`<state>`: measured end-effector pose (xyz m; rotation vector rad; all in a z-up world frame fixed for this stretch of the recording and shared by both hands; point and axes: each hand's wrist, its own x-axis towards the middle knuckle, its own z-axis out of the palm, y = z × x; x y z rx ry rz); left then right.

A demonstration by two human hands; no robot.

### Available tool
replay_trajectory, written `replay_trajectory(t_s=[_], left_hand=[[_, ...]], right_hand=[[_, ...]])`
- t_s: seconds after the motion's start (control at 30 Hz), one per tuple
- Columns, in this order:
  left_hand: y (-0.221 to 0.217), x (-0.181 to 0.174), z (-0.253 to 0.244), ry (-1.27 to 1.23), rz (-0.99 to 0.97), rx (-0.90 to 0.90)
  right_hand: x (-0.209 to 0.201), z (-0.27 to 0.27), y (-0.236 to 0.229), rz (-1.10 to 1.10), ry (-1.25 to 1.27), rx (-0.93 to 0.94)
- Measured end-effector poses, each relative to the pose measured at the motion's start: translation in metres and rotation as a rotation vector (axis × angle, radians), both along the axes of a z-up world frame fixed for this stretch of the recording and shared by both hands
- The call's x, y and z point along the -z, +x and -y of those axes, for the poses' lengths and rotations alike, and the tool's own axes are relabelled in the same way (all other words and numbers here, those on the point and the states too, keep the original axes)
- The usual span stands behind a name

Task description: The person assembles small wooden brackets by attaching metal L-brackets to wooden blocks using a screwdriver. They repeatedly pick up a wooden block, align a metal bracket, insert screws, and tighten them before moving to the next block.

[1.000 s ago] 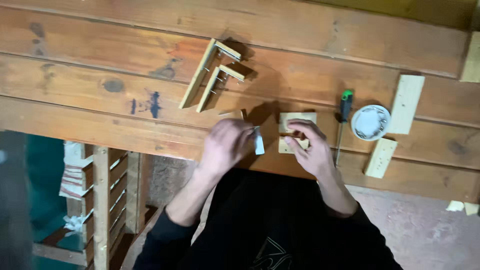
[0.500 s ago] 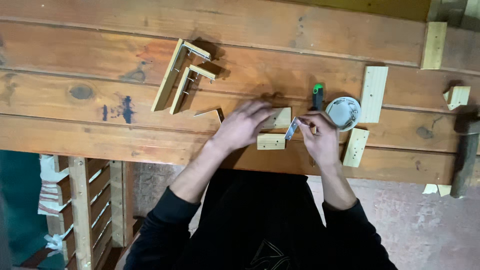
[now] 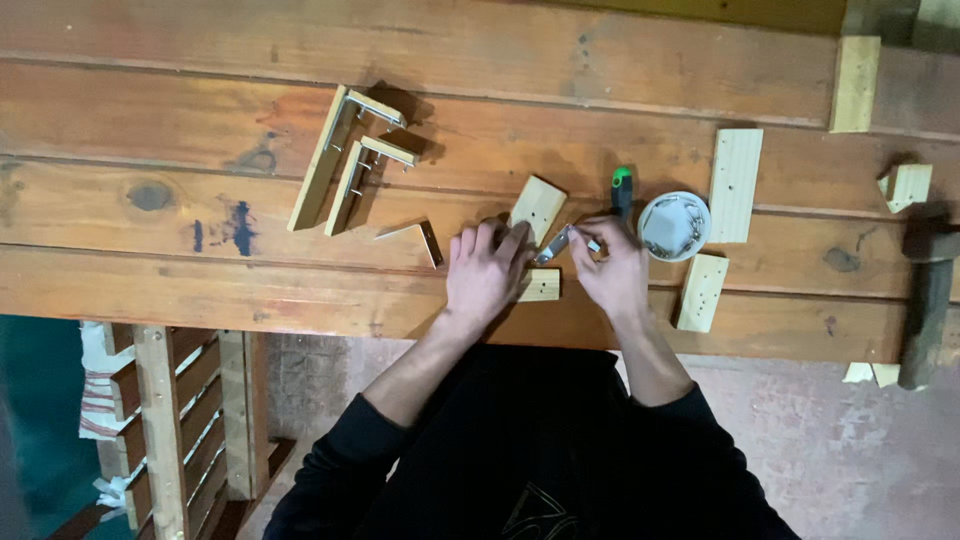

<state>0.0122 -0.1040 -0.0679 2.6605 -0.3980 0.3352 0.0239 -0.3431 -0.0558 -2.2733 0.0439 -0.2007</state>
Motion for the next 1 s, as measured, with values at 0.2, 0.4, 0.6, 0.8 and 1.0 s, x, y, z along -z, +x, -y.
replay_trajectory(t_s=[0.2,0.4,0.6,0.8,1.0], left_hand=[[-0.020,0.004,0.016,0.000,-0.132,-0.011],[0.027,-0.031,-0.013,0.011,-0.139,0.103],[0.022,-0.015,-0.001,0.102,-0.037,-0.028],[-0.005,-0.006,0.005,0.099,-0.168,0.012],[-0.025,0.020,0.015,0.034,-0.111,-0.021]], right_hand=[[-0.036,-0.004,-0.008,-0.231,0.024,0.237],[-0.043,-0.009,-0.010,-0.323,0.283,0.254],[-0.043,-0.006,-0.007,-0.352,0.457,0.237],[-0.017,0.013,-0.006,-0.254,0.335,0.179],[-0.013,0.004,0.016,-0.015,-0.114,0.120]])
